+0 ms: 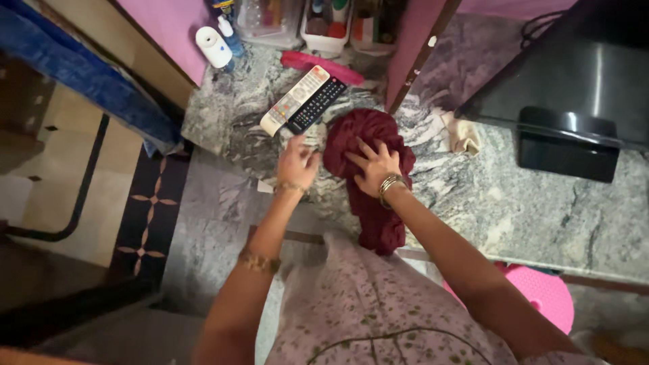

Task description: The person wipes a shelf with a dark red cloth, moving items including remotes, medicine containers, and small plastic boxes to clean the surface.

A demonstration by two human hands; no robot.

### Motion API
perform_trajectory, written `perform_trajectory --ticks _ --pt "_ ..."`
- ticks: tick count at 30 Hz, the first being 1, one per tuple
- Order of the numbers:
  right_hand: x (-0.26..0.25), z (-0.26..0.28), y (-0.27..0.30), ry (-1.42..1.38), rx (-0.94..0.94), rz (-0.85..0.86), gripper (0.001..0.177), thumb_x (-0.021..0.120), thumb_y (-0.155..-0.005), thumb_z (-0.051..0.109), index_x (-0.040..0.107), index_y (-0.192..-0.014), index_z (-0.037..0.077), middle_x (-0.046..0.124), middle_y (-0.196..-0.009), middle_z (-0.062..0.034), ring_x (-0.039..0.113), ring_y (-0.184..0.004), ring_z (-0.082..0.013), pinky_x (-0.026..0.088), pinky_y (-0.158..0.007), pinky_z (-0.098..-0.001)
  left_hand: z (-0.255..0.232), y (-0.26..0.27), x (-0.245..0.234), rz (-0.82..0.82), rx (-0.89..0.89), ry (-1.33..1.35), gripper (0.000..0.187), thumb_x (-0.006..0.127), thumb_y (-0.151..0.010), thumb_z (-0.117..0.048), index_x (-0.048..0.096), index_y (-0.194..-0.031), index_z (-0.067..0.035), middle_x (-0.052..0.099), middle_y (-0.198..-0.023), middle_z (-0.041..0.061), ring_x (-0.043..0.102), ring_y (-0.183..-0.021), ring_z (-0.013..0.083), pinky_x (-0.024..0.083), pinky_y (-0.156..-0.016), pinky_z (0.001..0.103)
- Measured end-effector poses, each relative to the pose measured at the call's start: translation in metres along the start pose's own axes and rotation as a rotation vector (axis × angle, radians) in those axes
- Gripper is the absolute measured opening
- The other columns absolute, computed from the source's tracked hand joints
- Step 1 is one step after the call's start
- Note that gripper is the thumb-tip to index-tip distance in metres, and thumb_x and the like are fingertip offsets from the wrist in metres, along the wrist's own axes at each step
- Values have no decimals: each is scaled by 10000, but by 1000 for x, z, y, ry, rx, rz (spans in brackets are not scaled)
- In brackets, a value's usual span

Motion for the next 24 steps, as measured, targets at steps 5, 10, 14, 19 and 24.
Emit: perform_trajectory --ticks 5,10,14,19,24 --pt "-5 7 1 15 50 26 698 736 -754 405 545 -1426 414 308 -1644 -3 337 -1411 -414 399 -1003 -610 -2 -76 20 106 91 -278 566 774 -789 -129 574 -1318 -100 665 -1124 186 613 -1056 417 498 -915 528" --pt "-8 17 6 -94 171 -74 631 758 -707 370 654 -1328 425 362 -1632 26 363 -1429 -345 365 -1059 -585 16 -145 54 298 177 -352 482 674 -819 -63 594 -1284 -162 617 -1304 151 558 -1227 400 460 -1017 517" --pt "-16 20 3 -179 269 -118 563 769 -651 338 739 -1207 423 443 -1580 44 402 -1400 -301 363 -1079 -542 54 -202 94 258 392 -377 484 650 -782 -47 603 -1259 -115 613 -1312 207 557 -1201 420 467 -991 520" --pt "-22 25 3 -216 306 -203 514 771 -599 311 788 -1105 402 518 -1527 59 449 -1366 -285 374 -1069 -511 111 -266 119 528 282 -483 249 591 -997 -156 658 -1236 -162 691 -1234 171 626 -1182 380 502 -988 520" --pt "-20 28 2 -256 360 -253 476 759 -582 280 814 -1039 399 559 -1501 63 479 -1354 -252 377 -1077 -503 117 -272 95 451 517 -563 173 617 -978 -118 691 -1134 -139 707 -1212 143 634 -1126 382 505 -934 513"
Point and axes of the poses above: each hand's wrist, its own y-axis away from the middle knuckle, its own x-axis out of the palm, z = x × y, the point moved 2 cm from there along -y, towards the middle knuckle
